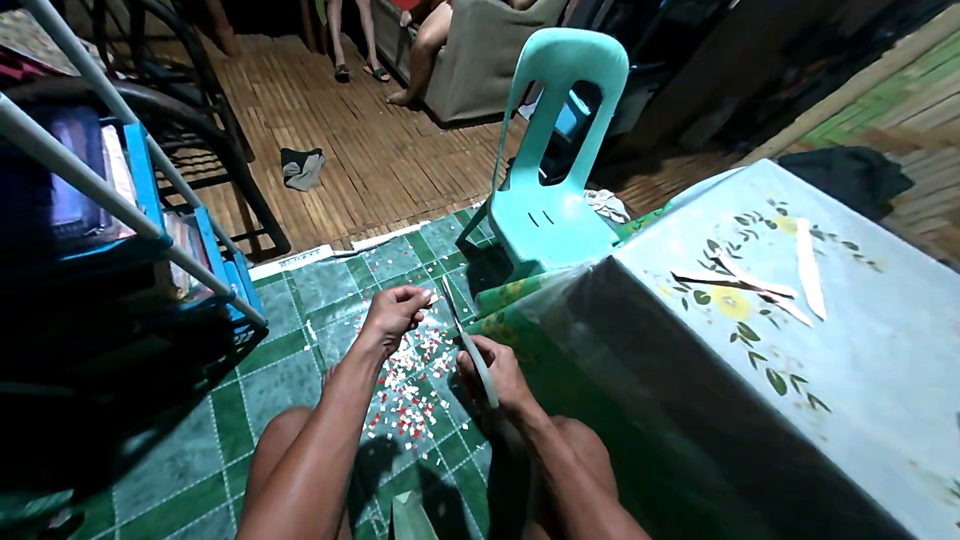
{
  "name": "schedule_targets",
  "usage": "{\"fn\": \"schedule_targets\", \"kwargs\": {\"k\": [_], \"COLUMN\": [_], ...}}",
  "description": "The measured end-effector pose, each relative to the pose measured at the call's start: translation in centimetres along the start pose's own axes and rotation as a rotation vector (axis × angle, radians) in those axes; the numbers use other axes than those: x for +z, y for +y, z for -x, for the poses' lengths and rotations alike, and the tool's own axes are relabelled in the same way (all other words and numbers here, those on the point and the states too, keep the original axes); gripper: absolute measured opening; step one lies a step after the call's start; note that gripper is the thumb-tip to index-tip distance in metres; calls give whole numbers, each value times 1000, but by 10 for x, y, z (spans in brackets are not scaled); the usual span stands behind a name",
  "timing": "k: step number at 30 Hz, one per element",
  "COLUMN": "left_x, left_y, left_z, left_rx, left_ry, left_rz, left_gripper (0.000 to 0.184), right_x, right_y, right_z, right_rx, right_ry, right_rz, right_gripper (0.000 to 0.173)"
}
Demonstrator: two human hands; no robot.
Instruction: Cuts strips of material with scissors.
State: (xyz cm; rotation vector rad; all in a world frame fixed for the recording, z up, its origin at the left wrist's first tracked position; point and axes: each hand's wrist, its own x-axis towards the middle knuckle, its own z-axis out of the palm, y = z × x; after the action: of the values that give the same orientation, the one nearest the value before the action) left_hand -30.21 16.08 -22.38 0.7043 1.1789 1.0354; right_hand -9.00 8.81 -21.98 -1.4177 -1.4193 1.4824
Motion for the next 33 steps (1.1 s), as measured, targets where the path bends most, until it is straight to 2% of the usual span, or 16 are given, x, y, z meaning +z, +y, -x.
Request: {"fn": "schedule_targets", "kwargs": {"k": [7, 15, 25, 33], "left_x": [-3, -1, 2, 1], "left_y": [-1, -2, 7, 4], "left_z": [-2, -1, 8, 5], "left_rx": [11, 134, 25, 19], "left_ry": [49, 84, -42, -42], "left_rz": [54, 32, -29, -10], "left_gripper": [14, 24, 21, 10], "right_x": [-4, 0, 4, 4], "right_y": [1, 6, 8, 0], "right_z": [-3, -4, -5, -3], "right_rx": [-7, -15, -84, -69], "right_ry": [-42, -114, -40, -9], "right_rz": [8, 73, 84, 21], "right_gripper": [47, 52, 54, 52]}}
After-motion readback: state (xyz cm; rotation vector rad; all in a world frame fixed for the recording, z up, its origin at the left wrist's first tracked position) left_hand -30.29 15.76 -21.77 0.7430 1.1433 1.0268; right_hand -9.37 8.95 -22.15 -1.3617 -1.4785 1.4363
